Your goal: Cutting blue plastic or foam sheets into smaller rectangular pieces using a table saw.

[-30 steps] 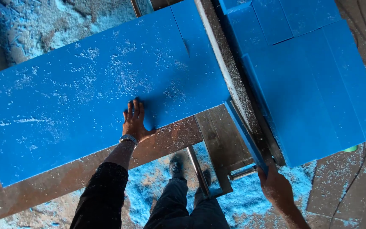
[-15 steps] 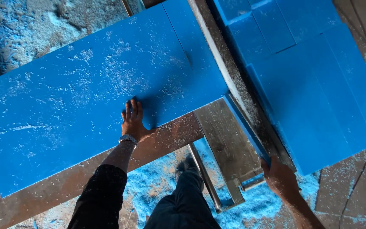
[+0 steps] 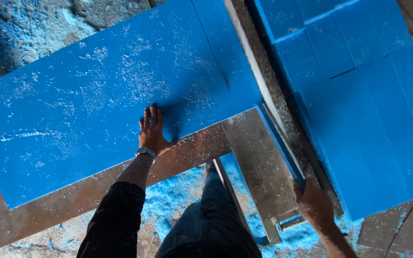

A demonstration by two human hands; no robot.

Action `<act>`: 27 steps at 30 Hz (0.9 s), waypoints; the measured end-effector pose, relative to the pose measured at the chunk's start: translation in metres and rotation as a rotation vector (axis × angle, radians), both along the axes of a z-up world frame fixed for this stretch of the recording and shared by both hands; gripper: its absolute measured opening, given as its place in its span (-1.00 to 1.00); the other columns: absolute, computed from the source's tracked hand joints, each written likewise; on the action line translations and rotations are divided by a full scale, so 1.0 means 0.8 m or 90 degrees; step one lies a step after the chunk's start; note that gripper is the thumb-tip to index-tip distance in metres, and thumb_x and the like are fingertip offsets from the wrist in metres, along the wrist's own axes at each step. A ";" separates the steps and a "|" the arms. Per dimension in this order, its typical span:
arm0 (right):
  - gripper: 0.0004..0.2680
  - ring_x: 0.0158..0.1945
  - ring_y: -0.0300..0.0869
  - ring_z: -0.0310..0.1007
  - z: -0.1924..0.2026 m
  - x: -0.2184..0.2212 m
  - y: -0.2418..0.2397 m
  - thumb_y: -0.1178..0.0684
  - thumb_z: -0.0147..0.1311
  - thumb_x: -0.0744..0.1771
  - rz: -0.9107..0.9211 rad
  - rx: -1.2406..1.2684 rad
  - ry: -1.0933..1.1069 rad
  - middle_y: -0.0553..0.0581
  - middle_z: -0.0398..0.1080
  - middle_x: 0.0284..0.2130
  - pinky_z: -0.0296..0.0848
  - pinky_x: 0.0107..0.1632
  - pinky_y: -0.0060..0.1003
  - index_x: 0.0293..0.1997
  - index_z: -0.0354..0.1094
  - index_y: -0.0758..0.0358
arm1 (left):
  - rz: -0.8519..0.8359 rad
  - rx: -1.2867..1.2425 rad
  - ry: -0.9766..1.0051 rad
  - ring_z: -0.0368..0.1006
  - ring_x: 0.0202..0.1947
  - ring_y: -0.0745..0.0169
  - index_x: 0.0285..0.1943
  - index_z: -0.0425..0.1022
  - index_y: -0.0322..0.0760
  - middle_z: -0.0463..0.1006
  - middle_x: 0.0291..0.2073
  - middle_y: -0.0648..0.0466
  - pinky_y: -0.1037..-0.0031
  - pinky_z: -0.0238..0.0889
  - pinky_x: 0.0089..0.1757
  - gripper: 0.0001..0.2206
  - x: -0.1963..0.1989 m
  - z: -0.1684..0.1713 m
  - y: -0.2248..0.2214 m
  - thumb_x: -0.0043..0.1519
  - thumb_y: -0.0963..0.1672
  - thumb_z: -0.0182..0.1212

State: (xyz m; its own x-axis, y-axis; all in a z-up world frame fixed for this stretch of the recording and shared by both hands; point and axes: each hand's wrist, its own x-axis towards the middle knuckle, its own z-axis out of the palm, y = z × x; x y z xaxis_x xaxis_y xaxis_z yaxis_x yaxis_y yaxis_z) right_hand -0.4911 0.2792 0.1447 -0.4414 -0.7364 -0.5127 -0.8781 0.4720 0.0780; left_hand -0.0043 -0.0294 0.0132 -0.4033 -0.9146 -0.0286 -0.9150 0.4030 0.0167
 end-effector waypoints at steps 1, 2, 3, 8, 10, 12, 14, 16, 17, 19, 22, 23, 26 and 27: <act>-0.65 -0.65 -0.06 0.48 0.008 0.003 0.002 -0.33 -0.25 0.43 -0.019 0.024 0.007 0.06 0.51 -0.62 0.47 -0.50 -0.14 -0.08 0.31 0.14 | -0.004 0.000 -0.007 -0.29 0.56 -0.42 0.60 -0.06 -0.39 -0.25 0.59 -0.28 -0.31 -0.17 0.33 0.28 -0.001 0.001 0.002 -0.19 0.35 0.40; -0.64 -0.67 -0.11 0.45 0.018 0.005 0.005 -0.36 -0.26 0.43 -0.037 0.047 0.014 0.02 0.49 -0.63 0.44 -0.52 -0.17 -0.12 0.34 0.09 | -0.009 0.001 -0.014 -0.30 0.56 -0.43 0.61 -0.08 -0.37 -0.26 0.60 -0.27 -0.30 -0.16 0.33 0.28 -0.004 0.003 0.004 -0.20 0.34 0.41; -0.64 -0.67 -0.11 0.45 0.023 0.001 0.015 -0.36 -0.26 0.43 -0.042 0.047 0.017 0.02 0.49 -0.63 0.44 -0.52 -0.17 -0.12 0.34 0.09 | -0.013 0.001 -0.011 -0.30 0.56 -0.43 0.61 -0.08 -0.37 -0.26 0.60 -0.27 -0.30 -0.16 0.33 0.28 -0.009 0.010 0.007 -0.20 0.34 0.41; -0.66 -0.61 0.01 0.46 0.027 0.002 0.041 -0.31 -0.22 0.44 -0.056 -0.013 -0.014 0.12 0.46 -0.59 0.43 -0.42 -0.03 -0.22 0.27 0.15 | -0.009 0.008 0.004 -0.29 0.56 -0.40 0.61 -0.07 -0.37 -0.26 0.60 -0.27 -0.30 -0.20 0.35 0.23 -0.013 0.027 0.021 -0.15 0.31 0.39; -0.66 -0.63 -0.01 0.44 0.032 0.002 0.037 -0.31 -0.23 0.44 -0.061 -0.007 -0.026 0.11 0.46 -0.60 0.43 -0.44 -0.06 -0.22 0.26 0.15 | -0.005 0.014 0.003 -0.29 0.56 -0.40 0.61 -0.08 -0.36 -0.26 0.60 -0.27 -0.32 -0.19 0.34 0.23 -0.016 0.032 0.018 -0.15 0.31 0.39; -0.67 -0.65 -0.04 0.43 0.034 0.003 0.035 -0.30 -0.23 0.45 -0.067 0.001 -0.040 0.10 0.46 -0.62 0.42 -0.46 -0.08 -0.22 0.26 0.15 | -0.002 0.022 -0.001 -0.29 0.56 -0.41 0.61 -0.08 -0.35 -0.26 0.60 -0.27 -0.33 -0.18 0.33 0.22 -0.014 0.034 0.021 -0.15 0.31 0.38; -0.64 -0.64 -0.02 0.45 0.033 0.003 0.032 -0.33 -0.23 0.44 -0.095 0.021 -0.032 0.11 0.48 -0.61 0.45 -0.46 -0.08 -0.23 0.30 0.13 | -0.006 -0.008 0.000 -0.25 0.56 -0.38 0.62 -0.07 -0.35 -0.26 0.61 -0.24 -0.29 -0.14 0.34 0.23 -0.014 0.032 0.020 -0.14 0.34 0.34; -0.66 -0.67 0.00 0.43 0.019 -0.002 0.040 -0.31 -0.20 0.43 -0.059 -0.041 -0.026 0.11 0.46 -0.63 0.43 -0.49 -0.07 -0.24 0.28 0.14 | -0.003 -0.002 0.006 -0.26 0.57 -0.36 0.62 -0.07 -0.35 -0.26 0.61 -0.23 -0.28 -0.15 0.34 0.22 -0.015 0.037 0.020 -0.12 0.34 0.33; -0.68 -0.70 0.02 0.41 0.010 -0.005 0.042 -0.29 -0.16 0.43 -0.024 -0.107 -0.018 0.12 0.44 -0.66 0.41 -0.53 -0.06 -0.26 0.26 0.15 | -0.002 0.000 0.013 -0.27 0.57 -0.34 0.62 -0.07 -0.36 -0.26 0.60 -0.23 -0.27 -0.17 0.35 0.22 -0.016 0.039 0.016 -0.11 0.34 0.33; -0.68 -0.69 -0.01 0.42 0.014 -0.001 0.029 -0.29 -0.20 0.44 -0.029 -0.075 -0.026 0.11 0.44 -0.65 0.44 -0.51 -0.09 -0.24 0.25 0.15 | -0.001 -0.003 0.003 -0.23 0.56 -0.34 0.61 -0.06 -0.34 -0.23 0.60 -0.23 -0.25 -0.13 0.35 0.23 -0.015 0.041 0.018 -0.14 0.34 0.35; -0.67 -0.74 -0.09 0.37 0.001 -0.003 0.003 -0.30 -0.22 0.45 -0.010 -0.069 -0.021 0.06 0.39 -0.70 0.42 -0.57 -0.16 -0.22 0.25 0.16 | 0.009 0.008 -0.019 -0.21 0.56 -0.32 0.62 -0.07 -0.29 -0.22 0.61 -0.20 -0.26 -0.11 0.33 0.26 -0.013 0.035 0.009 -0.19 0.36 0.36; -0.66 -0.80 -0.14 0.30 -0.007 -0.003 -0.005 -0.31 -0.22 0.45 0.011 -0.098 -0.006 0.02 0.35 -0.76 0.37 -0.65 -0.21 -0.21 0.27 0.18 | 0.013 0.019 -0.030 -0.22 0.57 -0.31 0.63 -0.10 -0.26 -0.24 0.61 -0.17 -0.29 -0.12 0.33 0.29 -0.010 0.031 0.006 -0.21 0.39 0.33; -0.65 -0.64 -0.01 0.43 0.017 0.009 -0.053 -0.31 -0.22 0.45 -0.063 -0.049 -0.047 0.13 0.42 -0.64 0.43 -0.48 -0.09 -0.21 0.29 0.18 | 0.019 0.034 -0.037 -0.21 0.57 -0.24 0.64 -0.12 -0.24 -0.26 0.62 -0.13 -0.38 -0.05 0.26 0.29 -0.007 0.038 0.001 -0.19 0.41 0.33; -0.65 -0.64 -0.01 0.43 0.019 0.007 -0.059 -0.31 -0.22 0.45 -0.067 -0.052 -0.045 0.13 0.42 -0.64 0.43 -0.48 -0.09 -0.21 0.29 0.18 | 0.016 0.031 -0.035 -0.21 0.57 -0.24 0.64 -0.12 -0.24 -0.26 0.62 -0.13 -0.38 -0.05 0.26 0.29 -0.012 0.053 0.000 -0.19 0.41 0.33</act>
